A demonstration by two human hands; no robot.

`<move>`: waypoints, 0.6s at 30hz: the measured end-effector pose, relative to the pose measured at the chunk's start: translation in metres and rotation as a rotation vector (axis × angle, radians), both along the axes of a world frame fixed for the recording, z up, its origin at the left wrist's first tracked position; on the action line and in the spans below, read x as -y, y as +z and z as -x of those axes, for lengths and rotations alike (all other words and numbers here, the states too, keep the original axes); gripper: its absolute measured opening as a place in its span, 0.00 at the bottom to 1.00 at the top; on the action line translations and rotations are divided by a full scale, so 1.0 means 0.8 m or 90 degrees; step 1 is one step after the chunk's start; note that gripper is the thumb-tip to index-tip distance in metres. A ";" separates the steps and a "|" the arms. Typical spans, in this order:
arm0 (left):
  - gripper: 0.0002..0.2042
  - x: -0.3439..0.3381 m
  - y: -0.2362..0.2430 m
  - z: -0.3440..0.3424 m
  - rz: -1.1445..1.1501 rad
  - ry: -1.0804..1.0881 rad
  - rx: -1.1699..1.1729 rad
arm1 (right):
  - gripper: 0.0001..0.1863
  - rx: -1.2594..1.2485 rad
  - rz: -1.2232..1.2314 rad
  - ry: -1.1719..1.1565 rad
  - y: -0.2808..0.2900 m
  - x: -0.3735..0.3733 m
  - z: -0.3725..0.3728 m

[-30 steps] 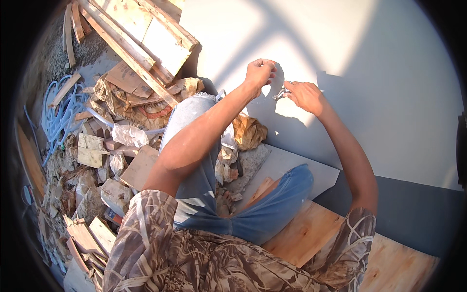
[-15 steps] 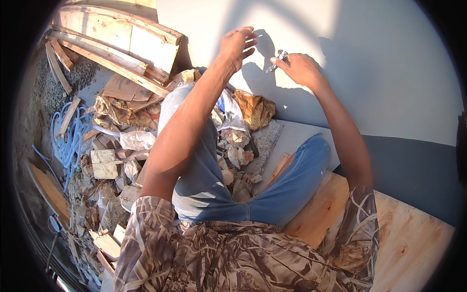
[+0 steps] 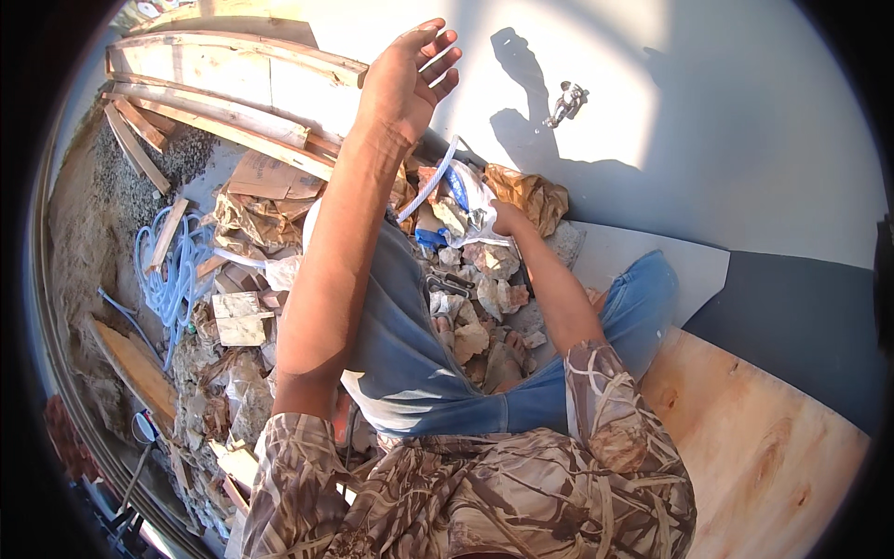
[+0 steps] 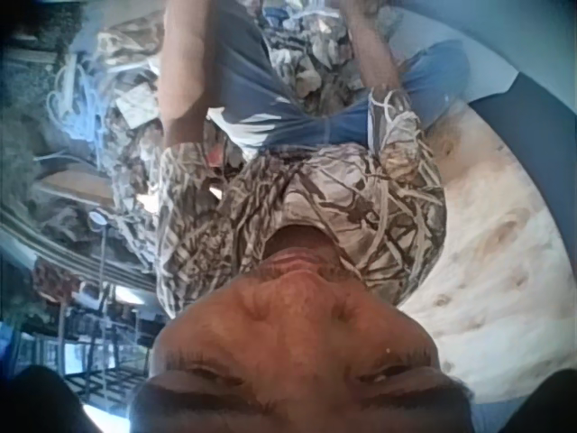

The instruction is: The person screws a water faucet into a threaded wall fitting using pliers and their hands.

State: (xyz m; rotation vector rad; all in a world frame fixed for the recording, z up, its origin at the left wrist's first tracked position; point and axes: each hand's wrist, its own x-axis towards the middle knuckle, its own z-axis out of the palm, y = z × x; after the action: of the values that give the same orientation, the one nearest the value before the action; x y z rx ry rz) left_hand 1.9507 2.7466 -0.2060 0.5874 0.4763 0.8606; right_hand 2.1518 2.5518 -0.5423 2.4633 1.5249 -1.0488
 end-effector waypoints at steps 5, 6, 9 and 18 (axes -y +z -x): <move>0.14 -0.003 0.000 0.034 0.005 0.013 -0.020 | 0.29 0.001 -0.028 -0.096 -0.041 -0.005 0.083; 0.12 0.003 0.009 0.033 -0.001 0.009 -0.030 | 0.28 0.023 -0.029 -0.119 -0.052 0.000 0.084; 0.12 0.017 0.038 0.031 -0.016 -0.043 0.017 | 0.25 0.091 -0.094 -0.270 -0.090 0.014 0.051; 0.16 0.032 0.061 0.076 -0.011 -0.078 0.105 | 0.18 0.046 -0.192 -0.164 -0.096 -0.005 0.044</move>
State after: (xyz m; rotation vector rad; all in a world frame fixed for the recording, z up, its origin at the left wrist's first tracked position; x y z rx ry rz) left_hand 1.8899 2.7213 -0.1572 0.5504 0.2798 0.7893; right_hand 2.1169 2.5556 -0.6193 2.9313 1.4671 -0.7957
